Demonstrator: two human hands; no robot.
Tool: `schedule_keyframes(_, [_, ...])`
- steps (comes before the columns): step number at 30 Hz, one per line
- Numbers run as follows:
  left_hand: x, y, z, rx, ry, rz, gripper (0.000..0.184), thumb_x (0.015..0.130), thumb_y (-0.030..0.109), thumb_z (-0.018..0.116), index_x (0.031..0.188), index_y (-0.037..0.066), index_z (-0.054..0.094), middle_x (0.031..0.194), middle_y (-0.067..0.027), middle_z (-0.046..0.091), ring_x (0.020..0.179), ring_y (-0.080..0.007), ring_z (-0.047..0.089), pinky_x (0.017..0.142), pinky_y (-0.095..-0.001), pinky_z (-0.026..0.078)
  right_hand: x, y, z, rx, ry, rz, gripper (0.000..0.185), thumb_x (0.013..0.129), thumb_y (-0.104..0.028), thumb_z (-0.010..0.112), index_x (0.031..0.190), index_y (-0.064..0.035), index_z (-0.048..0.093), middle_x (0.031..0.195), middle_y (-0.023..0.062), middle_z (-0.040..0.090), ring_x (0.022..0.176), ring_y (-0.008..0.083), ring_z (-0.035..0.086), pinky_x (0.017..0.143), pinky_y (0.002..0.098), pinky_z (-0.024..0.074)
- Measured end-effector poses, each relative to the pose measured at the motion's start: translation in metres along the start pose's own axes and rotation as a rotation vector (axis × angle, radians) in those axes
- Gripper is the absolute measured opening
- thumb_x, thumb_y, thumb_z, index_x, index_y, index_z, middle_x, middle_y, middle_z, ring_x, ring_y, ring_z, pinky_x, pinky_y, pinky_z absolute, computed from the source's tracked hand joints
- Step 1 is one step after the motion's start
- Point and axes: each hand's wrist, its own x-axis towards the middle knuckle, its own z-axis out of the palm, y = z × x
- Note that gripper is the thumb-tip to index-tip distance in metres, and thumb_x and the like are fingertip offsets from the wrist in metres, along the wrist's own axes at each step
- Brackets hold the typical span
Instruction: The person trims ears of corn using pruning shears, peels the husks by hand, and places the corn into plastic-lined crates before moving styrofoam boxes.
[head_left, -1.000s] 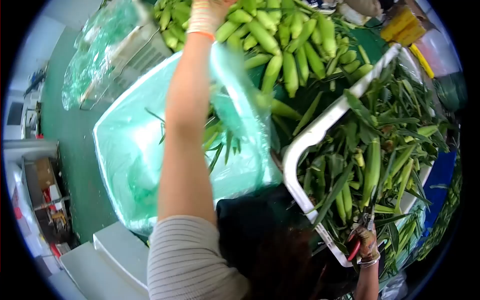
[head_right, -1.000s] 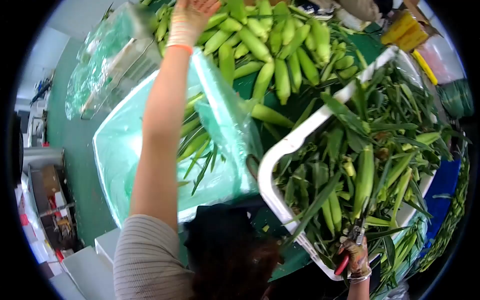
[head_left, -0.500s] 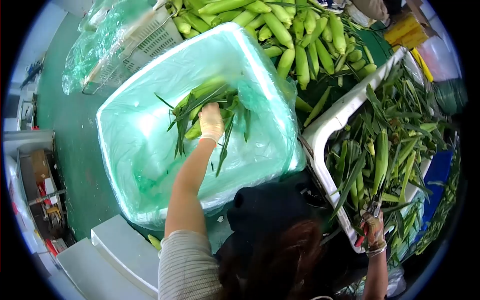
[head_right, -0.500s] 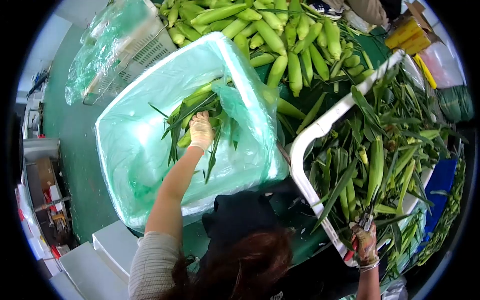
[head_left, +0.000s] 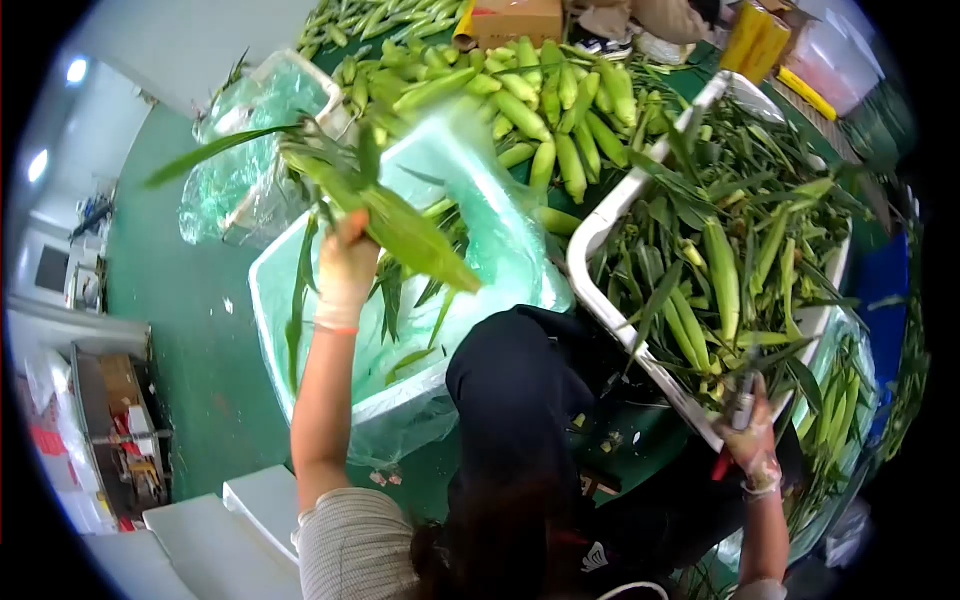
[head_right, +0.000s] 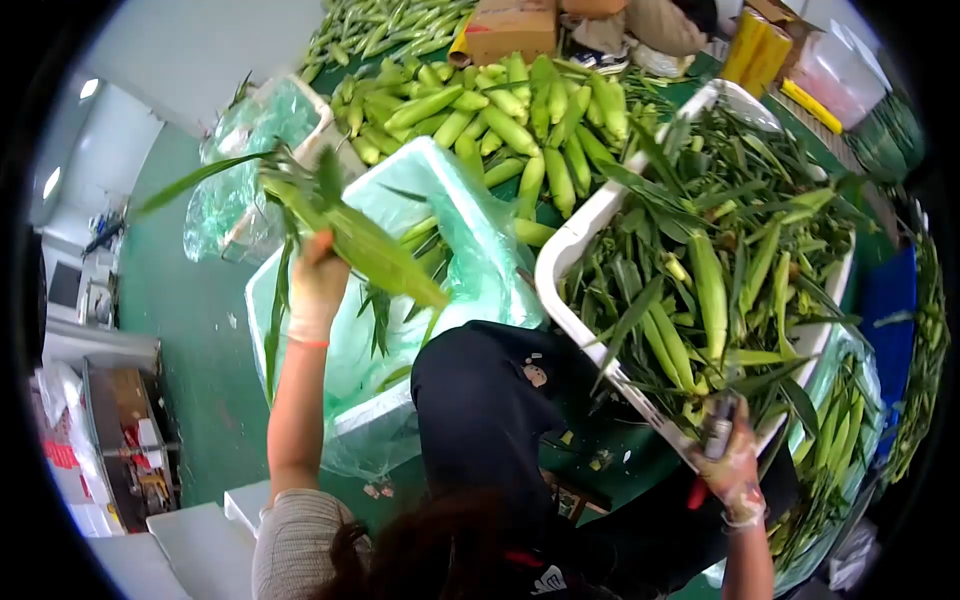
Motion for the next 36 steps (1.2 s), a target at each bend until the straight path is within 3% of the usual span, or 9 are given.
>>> schedule_keyframes(1, [0.009, 0.025, 0.047, -0.318, 0.057, -0.083, 0.028, 0.081, 0.016, 0.064, 0.102, -0.002, 0.061, 0.096, -0.0097, 0.063, 0.093, -0.0218, 0.060, 0.086, -0.0341, 0.045, -0.001, -0.019, 0.009, -0.134, 0.029, -0.170, 0.072, 0.066, -0.021, 0.077, 0.122, 0.0010, 0.039, 0.093, 0.0154, 0.059, 0.082, 0.0295, 0.059, 0.073, 0.0380, 0.0505])
schedule_keyframes(5, [0.065, 0.020, 0.153, -0.527, 0.174, -0.057, 0.041, 0.076, 0.030, 0.075, 0.105, 0.006, 0.058, 0.098, -0.0060, 0.060, 0.087, -0.0218, 0.056, 0.085, -0.0376, 0.045, -0.004, -0.083, 0.046, -0.126, -0.060, -0.240, 0.088, 0.064, -0.040, 0.078, 0.124, 0.0065, 0.033, 0.101, 0.0241, 0.058, 0.097, 0.0361, 0.058, 0.083, 0.0422, 0.0479])
schedule_keyframes(7, [0.063, 0.021, 0.215, -0.612, 0.140, -0.129, 0.044, 0.073, 0.032, 0.077, 0.106, 0.009, 0.058, 0.099, -0.0055, 0.059, 0.090, -0.0229, 0.055, 0.086, -0.0399, 0.044, 0.005, -0.109, 0.052, -0.015, -0.175, -0.057, 0.091, 0.066, -0.042, 0.077, 0.124, 0.0102, 0.030, 0.102, 0.0279, 0.057, 0.099, 0.0383, 0.058, 0.084, 0.0407, 0.0475])
schedule_keyframes(11, [0.043, -0.001, 0.283, -0.654, 0.021, -0.375, 0.048, 0.075, 0.038, 0.074, 0.111, 0.011, 0.057, 0.109, -0.0070, 0.059, 0.101, -0.0278, 0.053, 0.094, -0.0470, 0.041, 0.036, -0.086, 0.075, 0.290, 0.048, -0.099, 0.098, 0.065, -0.047, 0.075, 0.123, 0.0157, 0.028, 0.115, 0.0326, 0.050, 0.107, 0.0402, 0.053, 0.092, 0.0387, 0.0430])
schedule_keyframes(16, [0.008, -0.038, 0.321, -0.476, 0.115, -0.653, 0.059, 0.080, 0.056, 0.062, 0.119, 0.013, 0.053, 0.123, -0.0064, 0.055, 0.109, -0.0289, 0.052, 0.098, -0.0470, 0.039, 0.062, -0.066, 0.066, -0.254, 0.447, -0.161, 0.103, 0.062, -0.051, 0.071, 0.130, 0.0103, 0.023, 0.130, 0.0297, 0.028, 0.122, 0.0432, 0.029, 0.100, 0.0480, 0.0298])
schedule_keyframes(23, [0.018, -0.061, 0.326, -0.486, 0.061, -0.785, 0.067, 0.092, 0.062, 0.024, 0.129, 0.011, 0.045, 0.126, -0.0103, 0.053, 0.112, -0.0317, 0.051, 0.097, -0.0532, 0.038, 0.065, -0.042, 0.044, -0.325, 0.519, -0.235, 0.086, 0.060, -0.039, 0.071, 0.121, 0.0086, 0.034, 0.115, 0.0239, 0.041, 0.108, 0.0404, 0.042, 0.094, 0.0454, 0.0357])
schedule_keyframes(27, [-0.008, -0.073, 0.344, -0.363, 0.177, -0.743, 0.053, 0.091, 0.054, 0.044, 0.127, 0.014, 0.047, 0.124, -0.0085, 0.052, 0.107, -0.0295, 0.053, 0.090, -0.0497, 0.045, 0.075, -0.060, 0.018, -0.247, 0.623, -0.315, 0.081, 0.057, -0.030, 0.073, 0.120, 0.0060, 0.035, 0.109, 0.0227, 0.045, 0.102, 0.0367, 0.047, 0.087, 0.0432, 0.0412])
schedule_keyframes(33, [-0.008, -0.075, 0.340, -0.328, 0.138, -0.600, 0.049, 0.084, 0.048, 0.059, 0.120, 0.016, 0.049, 0.121, -0.0064, 0.052, 0.106, -0.0251, 0.050, 0.088, -0.0470, 0.045, 0.085, -0.047, -0.004, 0.052, 0.298, -0.100, 0.053, 0.065, -0.024, 0.073, 0.102, 0.0005, 0.044, 0.081, 0.0171, 0.056, 0.078, 0.0323, 0.056, 0.071, 0.0405, 0.0460])
schedule_keyframes(36, [0.006, -0.073, 0.337, -0.358, 0.153, -0.571, 0.049, 0.075, 0.047, 0.070, 0.110, 0.015, 0.057, 0.107, -0.0039, 0.060, 0.095, -0.0217, 0.056, 0.080, -0.0407, 0.048, 0.095, -0.022, 0.012, 0.274, 0.236, 0.037, 0.024, 0.073, -0.016, 0.067, 0.088, -0.0029, 0.053, 0.068, 0.0072, 0.057, 0.055, 0.0164, 0.055, 0.052, 0.0318, 0.0466])
